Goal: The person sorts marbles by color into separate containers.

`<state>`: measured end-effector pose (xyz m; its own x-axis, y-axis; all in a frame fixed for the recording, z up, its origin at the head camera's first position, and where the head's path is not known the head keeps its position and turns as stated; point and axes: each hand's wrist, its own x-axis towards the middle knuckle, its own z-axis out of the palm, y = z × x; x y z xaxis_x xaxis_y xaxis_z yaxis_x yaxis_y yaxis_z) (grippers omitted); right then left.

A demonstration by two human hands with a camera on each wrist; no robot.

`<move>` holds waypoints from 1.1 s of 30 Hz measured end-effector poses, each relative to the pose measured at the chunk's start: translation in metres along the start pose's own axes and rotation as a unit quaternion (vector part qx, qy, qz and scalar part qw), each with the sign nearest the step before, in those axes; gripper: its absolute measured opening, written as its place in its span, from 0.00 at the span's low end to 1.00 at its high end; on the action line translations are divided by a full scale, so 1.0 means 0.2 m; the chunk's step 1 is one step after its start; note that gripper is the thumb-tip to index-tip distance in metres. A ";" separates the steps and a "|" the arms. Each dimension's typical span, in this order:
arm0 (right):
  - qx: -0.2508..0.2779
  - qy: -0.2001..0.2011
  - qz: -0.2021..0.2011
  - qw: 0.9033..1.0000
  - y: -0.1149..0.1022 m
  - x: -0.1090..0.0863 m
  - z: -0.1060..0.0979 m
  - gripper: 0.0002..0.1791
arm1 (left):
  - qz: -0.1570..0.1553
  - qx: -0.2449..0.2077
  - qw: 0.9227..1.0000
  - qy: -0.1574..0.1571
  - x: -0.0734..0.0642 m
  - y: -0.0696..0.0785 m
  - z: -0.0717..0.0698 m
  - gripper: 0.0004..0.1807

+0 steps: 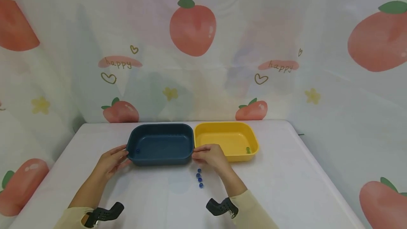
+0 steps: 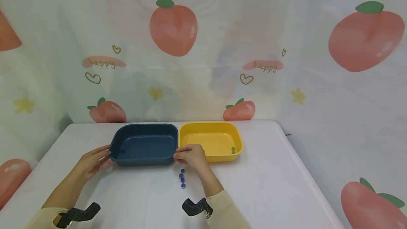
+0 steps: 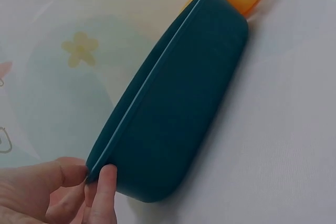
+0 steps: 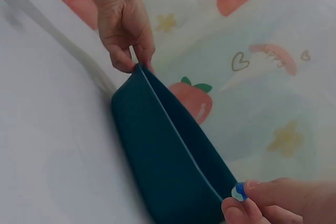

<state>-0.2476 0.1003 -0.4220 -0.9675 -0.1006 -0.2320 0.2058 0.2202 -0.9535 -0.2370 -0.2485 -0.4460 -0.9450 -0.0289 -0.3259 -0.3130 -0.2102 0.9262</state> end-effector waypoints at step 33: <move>0.040 0.009 -0.010 0.999 -0.04 0.08 0.10 0.12 | -0.001 -0.017 1.000 -0.004 0.00 -0.03 -0.01 0.35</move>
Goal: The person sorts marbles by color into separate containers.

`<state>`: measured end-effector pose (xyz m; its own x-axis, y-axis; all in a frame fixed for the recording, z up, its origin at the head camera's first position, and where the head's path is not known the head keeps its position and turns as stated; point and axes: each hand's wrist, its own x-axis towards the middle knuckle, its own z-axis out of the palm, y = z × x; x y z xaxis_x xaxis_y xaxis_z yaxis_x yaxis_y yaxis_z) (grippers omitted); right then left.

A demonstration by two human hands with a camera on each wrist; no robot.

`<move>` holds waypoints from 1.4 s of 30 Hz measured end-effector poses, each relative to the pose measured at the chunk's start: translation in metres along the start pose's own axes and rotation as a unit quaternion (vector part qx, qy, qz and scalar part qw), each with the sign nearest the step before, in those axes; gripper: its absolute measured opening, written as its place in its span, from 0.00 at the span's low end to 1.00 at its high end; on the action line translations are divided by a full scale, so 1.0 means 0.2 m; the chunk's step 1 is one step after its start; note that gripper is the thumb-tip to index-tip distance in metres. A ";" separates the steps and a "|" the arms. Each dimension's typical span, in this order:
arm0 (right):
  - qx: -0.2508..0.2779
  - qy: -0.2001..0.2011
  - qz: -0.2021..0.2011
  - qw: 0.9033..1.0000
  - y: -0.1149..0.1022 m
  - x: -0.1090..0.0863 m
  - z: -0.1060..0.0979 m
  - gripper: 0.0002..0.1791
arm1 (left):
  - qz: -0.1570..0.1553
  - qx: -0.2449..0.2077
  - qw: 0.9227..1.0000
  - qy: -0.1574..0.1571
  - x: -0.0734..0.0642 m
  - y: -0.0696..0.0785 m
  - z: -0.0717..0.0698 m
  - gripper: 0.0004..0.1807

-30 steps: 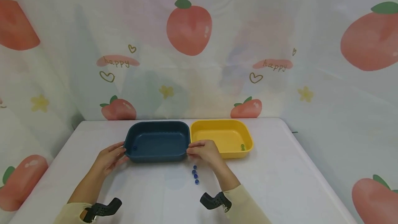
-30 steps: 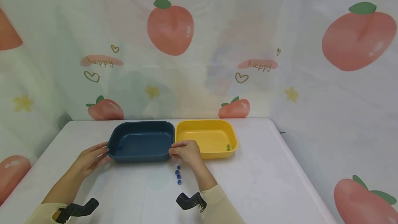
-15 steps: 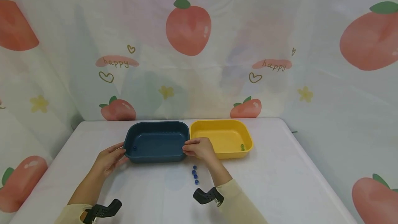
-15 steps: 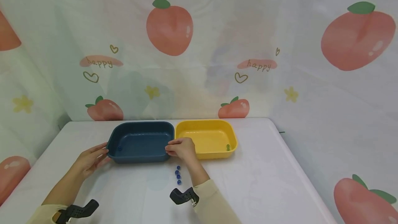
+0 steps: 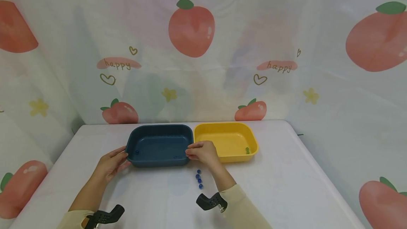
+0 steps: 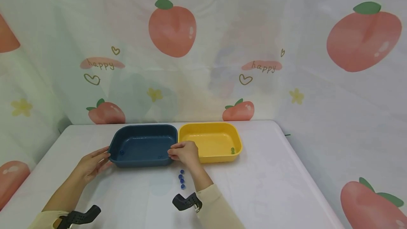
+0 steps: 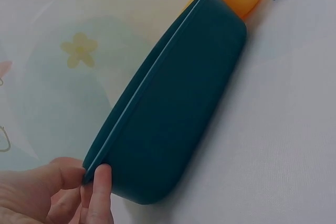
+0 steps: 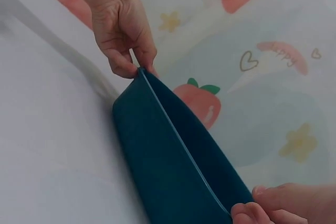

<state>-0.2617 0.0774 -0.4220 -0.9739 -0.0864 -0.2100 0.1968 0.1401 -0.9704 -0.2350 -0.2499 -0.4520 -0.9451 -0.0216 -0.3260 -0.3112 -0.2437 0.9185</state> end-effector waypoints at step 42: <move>-0.046 -0.012 0.021 0.999 0.13 -0.18 -0.09 0.15 | 0.000 -0.010 1.000 0.002 0.01 0.00 0.00 0.36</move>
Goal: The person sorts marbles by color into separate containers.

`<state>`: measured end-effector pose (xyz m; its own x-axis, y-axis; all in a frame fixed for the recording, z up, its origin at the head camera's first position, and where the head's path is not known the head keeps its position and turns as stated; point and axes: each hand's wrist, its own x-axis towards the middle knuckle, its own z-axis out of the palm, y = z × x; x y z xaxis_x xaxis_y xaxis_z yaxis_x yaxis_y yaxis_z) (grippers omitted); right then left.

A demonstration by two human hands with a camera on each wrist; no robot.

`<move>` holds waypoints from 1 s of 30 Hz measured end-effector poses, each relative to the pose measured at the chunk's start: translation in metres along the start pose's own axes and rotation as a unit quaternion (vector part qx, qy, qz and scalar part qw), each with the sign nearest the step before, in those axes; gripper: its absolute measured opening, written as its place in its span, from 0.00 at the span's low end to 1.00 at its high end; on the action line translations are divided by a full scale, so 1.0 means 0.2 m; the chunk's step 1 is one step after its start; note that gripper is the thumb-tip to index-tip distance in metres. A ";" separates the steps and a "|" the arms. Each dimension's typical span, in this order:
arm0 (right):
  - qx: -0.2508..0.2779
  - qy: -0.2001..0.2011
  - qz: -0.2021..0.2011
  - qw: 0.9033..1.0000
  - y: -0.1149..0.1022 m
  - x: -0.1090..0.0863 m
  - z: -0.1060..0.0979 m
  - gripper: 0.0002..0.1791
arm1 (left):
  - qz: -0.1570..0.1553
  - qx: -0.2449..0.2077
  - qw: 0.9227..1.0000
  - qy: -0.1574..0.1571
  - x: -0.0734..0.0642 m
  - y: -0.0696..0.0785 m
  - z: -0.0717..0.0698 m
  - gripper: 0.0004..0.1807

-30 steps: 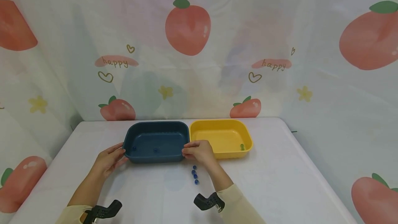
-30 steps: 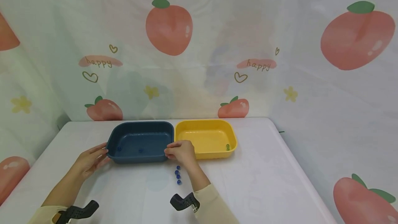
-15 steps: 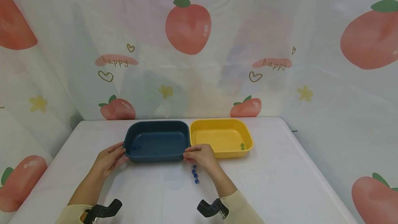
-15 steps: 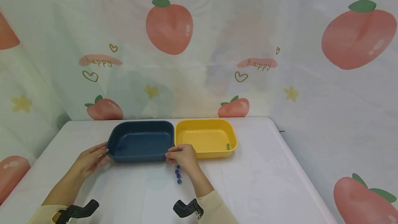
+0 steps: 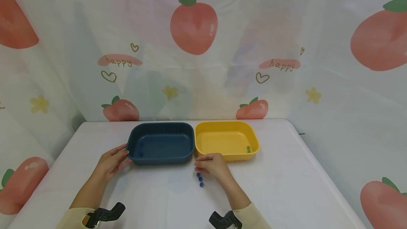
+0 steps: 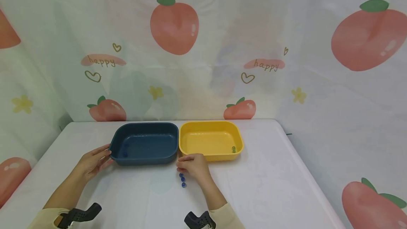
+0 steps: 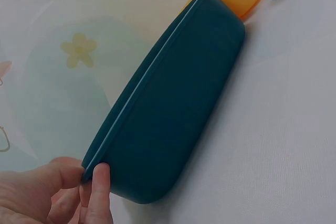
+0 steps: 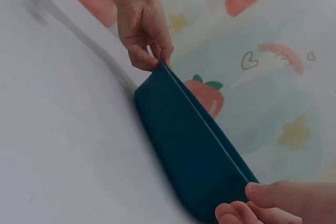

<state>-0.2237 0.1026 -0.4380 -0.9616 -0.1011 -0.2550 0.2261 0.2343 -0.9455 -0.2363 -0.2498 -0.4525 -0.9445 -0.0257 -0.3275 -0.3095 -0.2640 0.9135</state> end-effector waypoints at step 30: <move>-0.050 -0.007 0.041 0.998 0.23 -0.09 -0.10 0.14 | 0.002 -0.012 1.000 0.004 0.00 -0.01 0.00 0.34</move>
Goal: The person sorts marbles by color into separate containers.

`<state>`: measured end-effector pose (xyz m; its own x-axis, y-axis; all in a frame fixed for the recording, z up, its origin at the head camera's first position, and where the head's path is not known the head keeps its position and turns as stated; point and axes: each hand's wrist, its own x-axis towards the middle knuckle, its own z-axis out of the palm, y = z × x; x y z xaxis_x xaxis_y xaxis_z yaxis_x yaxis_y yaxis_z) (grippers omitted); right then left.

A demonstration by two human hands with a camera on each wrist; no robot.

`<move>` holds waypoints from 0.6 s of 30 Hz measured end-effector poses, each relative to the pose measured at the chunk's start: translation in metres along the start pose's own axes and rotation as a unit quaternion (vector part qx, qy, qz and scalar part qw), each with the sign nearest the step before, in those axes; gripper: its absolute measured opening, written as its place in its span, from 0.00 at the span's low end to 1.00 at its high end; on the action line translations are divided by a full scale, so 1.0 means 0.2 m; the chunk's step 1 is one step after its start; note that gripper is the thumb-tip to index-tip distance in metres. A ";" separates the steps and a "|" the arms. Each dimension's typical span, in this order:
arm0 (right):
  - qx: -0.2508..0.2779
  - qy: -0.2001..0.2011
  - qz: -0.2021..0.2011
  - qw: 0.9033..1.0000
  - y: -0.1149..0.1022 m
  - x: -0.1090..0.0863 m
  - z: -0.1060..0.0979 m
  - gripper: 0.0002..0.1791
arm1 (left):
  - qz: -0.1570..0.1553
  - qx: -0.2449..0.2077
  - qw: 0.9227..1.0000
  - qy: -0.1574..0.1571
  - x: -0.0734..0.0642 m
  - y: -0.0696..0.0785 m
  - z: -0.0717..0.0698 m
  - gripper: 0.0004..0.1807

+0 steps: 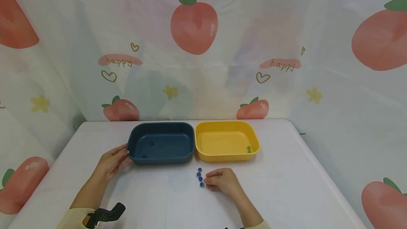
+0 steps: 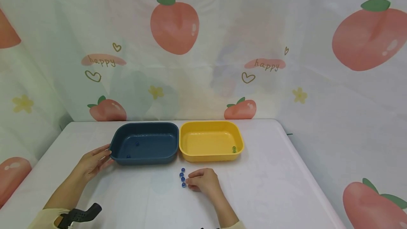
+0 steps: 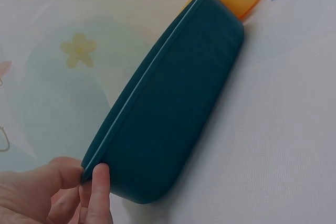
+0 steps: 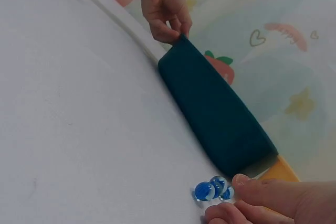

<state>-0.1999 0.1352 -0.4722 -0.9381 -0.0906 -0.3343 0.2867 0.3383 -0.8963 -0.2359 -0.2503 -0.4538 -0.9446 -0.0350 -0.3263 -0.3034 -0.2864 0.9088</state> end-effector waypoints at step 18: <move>-0.072 0.049 -0.038 0.995 0.02 -0.02 0.07 0.11 | -0.006 0.013 1.000 0.001 -0.01 0.01 0.01 0.37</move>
<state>-0.1915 0.1241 -0.4782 -0.9723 -0.0311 -0.2316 0.1909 0.4655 -0.8642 -0.2350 -0.2486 -0.4510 -0.9409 -0.0336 -0.3371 -0.3173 -0.2614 0.9116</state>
